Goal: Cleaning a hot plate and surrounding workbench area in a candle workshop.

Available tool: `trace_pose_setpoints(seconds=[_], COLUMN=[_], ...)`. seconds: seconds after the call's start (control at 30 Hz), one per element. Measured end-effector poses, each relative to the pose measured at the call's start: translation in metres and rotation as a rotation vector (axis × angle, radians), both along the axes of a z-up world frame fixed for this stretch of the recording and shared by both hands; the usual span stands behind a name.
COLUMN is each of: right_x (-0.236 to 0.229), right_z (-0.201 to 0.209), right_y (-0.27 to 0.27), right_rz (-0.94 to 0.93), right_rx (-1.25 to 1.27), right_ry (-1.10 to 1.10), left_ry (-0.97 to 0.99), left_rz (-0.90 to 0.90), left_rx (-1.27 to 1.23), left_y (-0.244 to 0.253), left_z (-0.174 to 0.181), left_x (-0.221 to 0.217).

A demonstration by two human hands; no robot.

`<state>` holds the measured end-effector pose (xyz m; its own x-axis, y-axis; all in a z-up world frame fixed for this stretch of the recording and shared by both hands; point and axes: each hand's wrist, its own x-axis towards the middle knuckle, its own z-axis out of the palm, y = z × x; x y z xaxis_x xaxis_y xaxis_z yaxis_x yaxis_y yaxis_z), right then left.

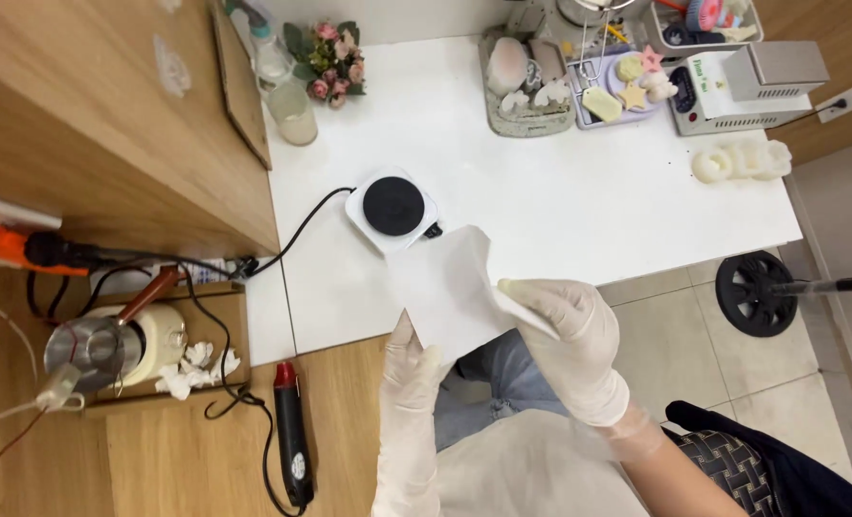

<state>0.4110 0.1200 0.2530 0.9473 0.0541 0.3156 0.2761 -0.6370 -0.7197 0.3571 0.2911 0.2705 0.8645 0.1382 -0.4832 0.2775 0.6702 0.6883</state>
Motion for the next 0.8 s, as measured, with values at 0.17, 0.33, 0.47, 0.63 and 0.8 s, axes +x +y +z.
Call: trace_pose_setpoints(seconds=[0.17, 0.33, 0.47, 0.63, 0.8], right_x=[0.009, 0.034, 0.06, 0.117, 0.163], right_z=[0.002, 0.007, 0.0, -0.03, -0.076], right_y=[0.004, 0.004, -0.024, -0.065, -0.089], right_rz=[0.2, 0.45, 0.689, 0.401, 0.469], right_rx=[-0.383, -0.434, -0.3, 0.448, 0.674], right_ry=[-0.301, -0.154, 0.094, 1.079, 1.533], left_ry=[0.009, 0.246, 0.321, 0.053, -0.022], left_rz=[-0.065, -0.056, 0.087, 0.125, 0.184], left_rx=[-0.144, -0.023, -0.063, -0.057, 0.03], left_y=[-0.02, -0.033, -0.047, -0.072, -0.122], left_z=[-0.034, -0.033, -0.071, -0.104, -0.117], left_x=[0.014, 0.027, 0.039, 0.057, 0.101])
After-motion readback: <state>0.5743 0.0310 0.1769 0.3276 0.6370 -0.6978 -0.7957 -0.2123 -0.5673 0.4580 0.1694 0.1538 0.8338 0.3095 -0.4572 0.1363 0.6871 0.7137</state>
